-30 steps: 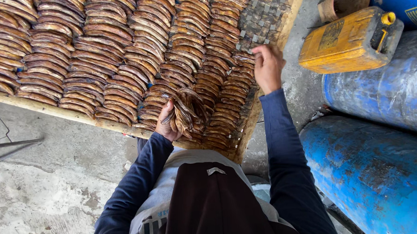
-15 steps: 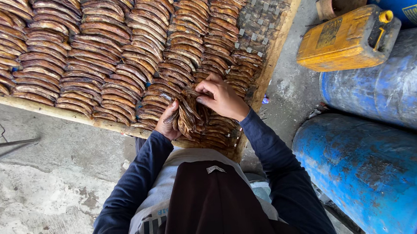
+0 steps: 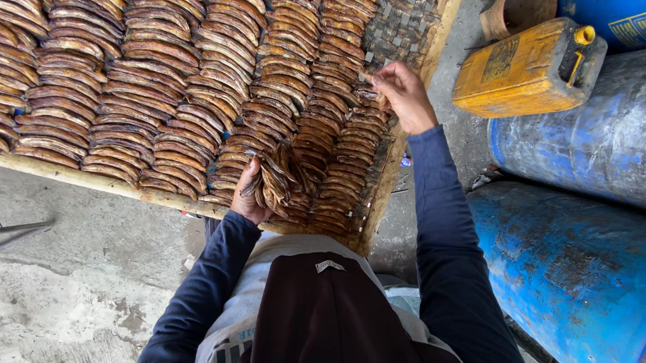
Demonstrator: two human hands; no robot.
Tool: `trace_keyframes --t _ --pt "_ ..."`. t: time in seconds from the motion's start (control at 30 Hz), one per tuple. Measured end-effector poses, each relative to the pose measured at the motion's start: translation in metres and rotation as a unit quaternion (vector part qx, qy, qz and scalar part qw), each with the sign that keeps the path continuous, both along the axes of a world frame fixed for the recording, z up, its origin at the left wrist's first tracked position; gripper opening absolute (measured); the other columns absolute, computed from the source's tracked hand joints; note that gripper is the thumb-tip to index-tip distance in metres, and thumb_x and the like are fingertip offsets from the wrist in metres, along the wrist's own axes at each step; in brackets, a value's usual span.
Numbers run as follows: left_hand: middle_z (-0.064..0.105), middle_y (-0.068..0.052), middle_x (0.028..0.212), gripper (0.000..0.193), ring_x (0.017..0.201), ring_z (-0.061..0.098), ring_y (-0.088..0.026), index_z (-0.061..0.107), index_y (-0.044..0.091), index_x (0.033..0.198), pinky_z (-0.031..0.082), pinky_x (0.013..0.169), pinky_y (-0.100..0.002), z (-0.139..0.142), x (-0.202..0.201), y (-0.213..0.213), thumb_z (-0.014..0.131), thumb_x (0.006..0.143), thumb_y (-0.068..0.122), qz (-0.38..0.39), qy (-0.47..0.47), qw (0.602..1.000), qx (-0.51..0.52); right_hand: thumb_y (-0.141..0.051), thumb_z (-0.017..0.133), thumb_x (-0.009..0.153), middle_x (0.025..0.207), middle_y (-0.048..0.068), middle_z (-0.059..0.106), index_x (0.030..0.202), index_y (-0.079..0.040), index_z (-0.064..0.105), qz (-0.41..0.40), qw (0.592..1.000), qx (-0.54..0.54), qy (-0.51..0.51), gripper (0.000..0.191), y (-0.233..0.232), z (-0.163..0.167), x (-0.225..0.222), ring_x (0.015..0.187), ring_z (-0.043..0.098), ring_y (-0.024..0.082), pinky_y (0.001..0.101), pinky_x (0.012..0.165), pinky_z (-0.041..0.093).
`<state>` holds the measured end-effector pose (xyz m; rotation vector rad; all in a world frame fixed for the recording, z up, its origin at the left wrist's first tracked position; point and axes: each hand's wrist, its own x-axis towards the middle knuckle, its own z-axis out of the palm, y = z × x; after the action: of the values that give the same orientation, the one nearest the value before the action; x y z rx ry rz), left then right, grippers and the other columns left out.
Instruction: The person picks up dried banana slices from a woven bamboo tray and from a plastic bag, then places them one by one into neat rows across the tray, filling gaps in the arrangement. They work across several trays and finally steady a full tray with both hands.
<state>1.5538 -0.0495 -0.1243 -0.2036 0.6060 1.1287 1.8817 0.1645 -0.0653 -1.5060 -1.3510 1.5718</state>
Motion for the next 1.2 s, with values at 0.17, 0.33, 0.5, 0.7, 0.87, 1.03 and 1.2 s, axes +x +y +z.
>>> trace_keyframes --t 0.17,0.33,0.5,0.7,0.87,1.03,1.2 --pt "0.074 -0.013 0.117 0.056 0.103 0.074 -0.026 0.064 0.003 0.129 0.060 0.094 -0.043 0.006 0.003 -0.001 0.076 0.092 0.043 -0.003 -0.001 1.000 -0.007 0.004 0.070 0.094 0.103 0.003 0.068 0.109 -0.006 0.062 0.052 0.974 0.171 -0.137 0.020 0.013 -0.032 0.016 0.096 0.066 0.014 0.0286 0.076 0.056" --pt "0.074 -0.013 0.118 0.061 0.104 0.073 -0.026 0.064 0.002 0.130 0.060 0.094 -0.043 0.013 0.005 0.002 0.078 0.089 0.045 -0.016 0.006 1.000 -0.006 0.001 0.070 0.097 0.109 0.006 0.073 0.110 -0.007 0.064 0.118 0.944 0.203 -0.234 0.016 0.014 -0.037 0.022 0.098 0.072 0.018 0.0336 0.082 0.057" --pt "0.075 -0.014 0.114 0.058 0.100 0.074 -0.026 0.066 0.002 0.126 0.061 0.091 -0.043 0.015 0.005 0.002 0.078 0.089 0.044 -0.022 0.035 0.999 -0.008 -0.001 0.068 0.099 0.111 0.007 0.074 0.111 -0.008 0.067 0.111 0.933 0.203 -0.276 0.015 0.013 -0.028 0.025 0.096 0.071 0.021 0.0359 0.083 0.057" --pt "0.074 -0.012 0.113 0.051 0.099 0.074 -0.025 0.066 0.005 0.123 0.061 0.090 -0.042 0.007 0.007 0.000 0.079 0.092 0.042 -0.017 0.026 0.999 -0.010 -0.001 0.072 0.094 0.108 0.008 0.069 0.105 -0.009 0.072 0.117 0.928 0.240 -0.260 0.013 0.011 -0.031 0.024 0.101 0.067 0.022 0.0361 0.089 0.057" --pt "0.074 -0.012 0.115 0.051 0.101 0.073 -0.026 0.066 0.005 0.126 0.060 0.092 -0.044 0.002 0.009 -0.002 0.078 0.094 0.042 -0.015 0.012 1.000 -0.008 0.000 0.073 0.097 0.108 0.009 0.061 0.101 -0.013 0.079 0.112 0.905 0.272 -0.308 0.015 0.013 -0.046 0.027 0.102 0.062 0.025 0.0371 0.089 0.056" --pt "0.074 -0.012 0.119 0.058 0.106 0.073 -0.026 0.064 0.003 0.130 0.060 0.096 -0.042 0.003 0.011 0.003 0.075 0.091 0.046 -0.006 0.001 1.000 -0.020 0.004 0.072 0.089 0.111 0.006 0.061 0.108 -0.009 0.064 0.066 0.917 0.291 -0.265 0.024 0.012 -0.043 0.024 0.101 0.065 0.023 0.0353 0.091 0.056" --pt "0.074 -0.015 0.121 0.067 0.105 0.073 -0.028 0.064 0.000 0.133 0.060 0.095 -0.044 0.016 0.010 0.010 0.075 0.089 0.050 -0.019 -0.022 1.000 0.008 0.005 0.072 0.094 0.110 0.010 0.061 0.108 -0.007 0.060 0.050 0.883 0.359 -0.299 0.022 -0.009 -0.007 -0.003 0.102 0.064 0.024 0.0377 0.089 0.056"
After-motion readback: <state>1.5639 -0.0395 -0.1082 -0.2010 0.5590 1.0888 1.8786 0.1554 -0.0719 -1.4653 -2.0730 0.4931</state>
